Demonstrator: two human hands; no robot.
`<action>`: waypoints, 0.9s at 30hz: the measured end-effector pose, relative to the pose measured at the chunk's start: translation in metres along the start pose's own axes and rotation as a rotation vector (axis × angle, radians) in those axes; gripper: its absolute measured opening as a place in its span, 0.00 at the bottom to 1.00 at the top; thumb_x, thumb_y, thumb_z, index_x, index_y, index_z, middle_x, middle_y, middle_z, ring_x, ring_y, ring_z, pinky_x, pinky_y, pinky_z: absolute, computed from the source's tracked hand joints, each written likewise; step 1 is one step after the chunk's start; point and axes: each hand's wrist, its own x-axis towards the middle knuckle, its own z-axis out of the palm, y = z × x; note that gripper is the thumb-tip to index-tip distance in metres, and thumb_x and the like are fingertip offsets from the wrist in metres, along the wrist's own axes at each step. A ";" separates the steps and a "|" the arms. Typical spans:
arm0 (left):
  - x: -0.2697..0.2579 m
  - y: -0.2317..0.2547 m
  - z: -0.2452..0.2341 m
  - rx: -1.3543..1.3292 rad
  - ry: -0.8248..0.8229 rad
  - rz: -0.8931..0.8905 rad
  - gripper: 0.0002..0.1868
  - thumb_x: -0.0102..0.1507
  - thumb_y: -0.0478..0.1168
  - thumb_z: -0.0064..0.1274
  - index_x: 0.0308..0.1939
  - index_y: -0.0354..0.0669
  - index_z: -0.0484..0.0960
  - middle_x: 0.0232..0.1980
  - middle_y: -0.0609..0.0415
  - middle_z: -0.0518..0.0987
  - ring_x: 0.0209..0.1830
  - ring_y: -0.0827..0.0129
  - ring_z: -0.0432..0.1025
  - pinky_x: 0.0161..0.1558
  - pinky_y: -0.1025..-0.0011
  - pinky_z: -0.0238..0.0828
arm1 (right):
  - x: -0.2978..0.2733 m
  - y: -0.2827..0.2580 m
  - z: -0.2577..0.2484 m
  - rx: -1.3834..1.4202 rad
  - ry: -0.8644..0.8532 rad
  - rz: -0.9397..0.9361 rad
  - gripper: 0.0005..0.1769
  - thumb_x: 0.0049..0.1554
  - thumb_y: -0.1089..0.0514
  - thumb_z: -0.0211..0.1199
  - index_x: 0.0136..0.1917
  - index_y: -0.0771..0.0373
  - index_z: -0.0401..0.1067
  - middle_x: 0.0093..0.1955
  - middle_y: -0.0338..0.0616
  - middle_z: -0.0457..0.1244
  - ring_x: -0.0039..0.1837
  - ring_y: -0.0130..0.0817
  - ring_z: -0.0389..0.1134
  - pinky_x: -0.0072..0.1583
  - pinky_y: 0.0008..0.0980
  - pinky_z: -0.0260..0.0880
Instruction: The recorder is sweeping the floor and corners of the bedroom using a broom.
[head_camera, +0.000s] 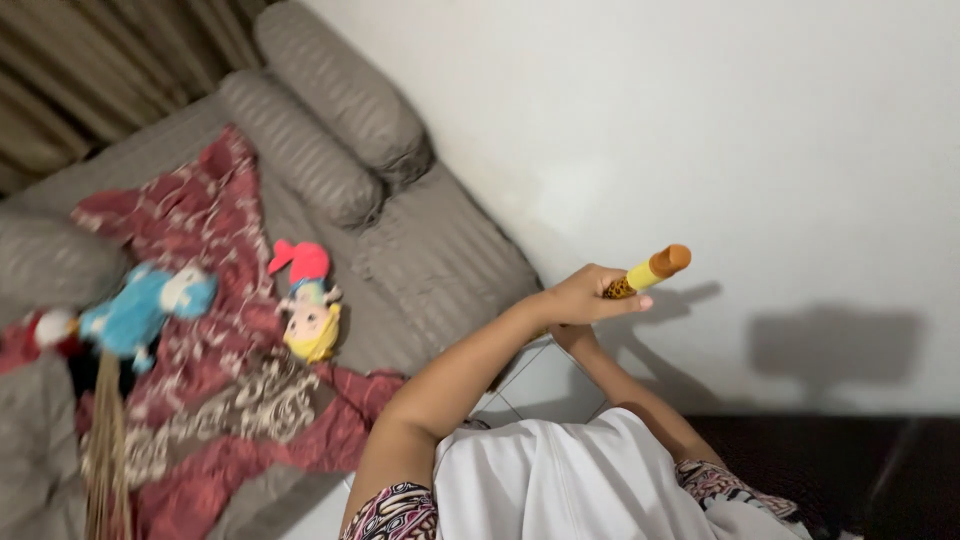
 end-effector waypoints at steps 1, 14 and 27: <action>0.009 -0.006 0.002 -0.001 -0.039 0.005 0.21 0.63 0.57 0.57 0.33 0.43 0.79 0.25 0.64 0.69 0.27 0.79 0.63 0.31 0.73 0.62 | -0.003 0.003 -0.008 -0.009 0.030 0.023 0.21 0.60 0.60 0.57 0.66 0.67 0.63 0.61 0.48 0.63 0.64 0.36 0.64 0.63 0.39 0.63; 0.088 -0.032 0.030 0.131 -0.711 0.137 0.31 0.62 0.69 0.52 0.31 0.43 0.77 0.26 0.59 0.73 0.28 0.69 0.70 0.34 0.68 0.68 | -0.073 0.019 -0.043 -0.345 0.591 0.221 0.21 0.58 0.63 0.57 0.64 0.66 0.63 0.56 0.51 0.64 0.60 0.40 0.67 0.60 0.41 0.67; 0.116 -0.030 0.098 -0.018 -1.168 0.189 0.30 0.58 0.69 0.56 0.34 0.44 0.79 0.30 0.60 0.75 0.32 0.72 0.69 0.38 0.68 0.67 | -0.134 -0.048 -0.068 -0.393 0.883 0.795 0.18 0.57 0.65 0.62 0.61 0.71 0.67 0.52 0.53 0.67 0.56 0.41 0.71 0.55 0.38 0.70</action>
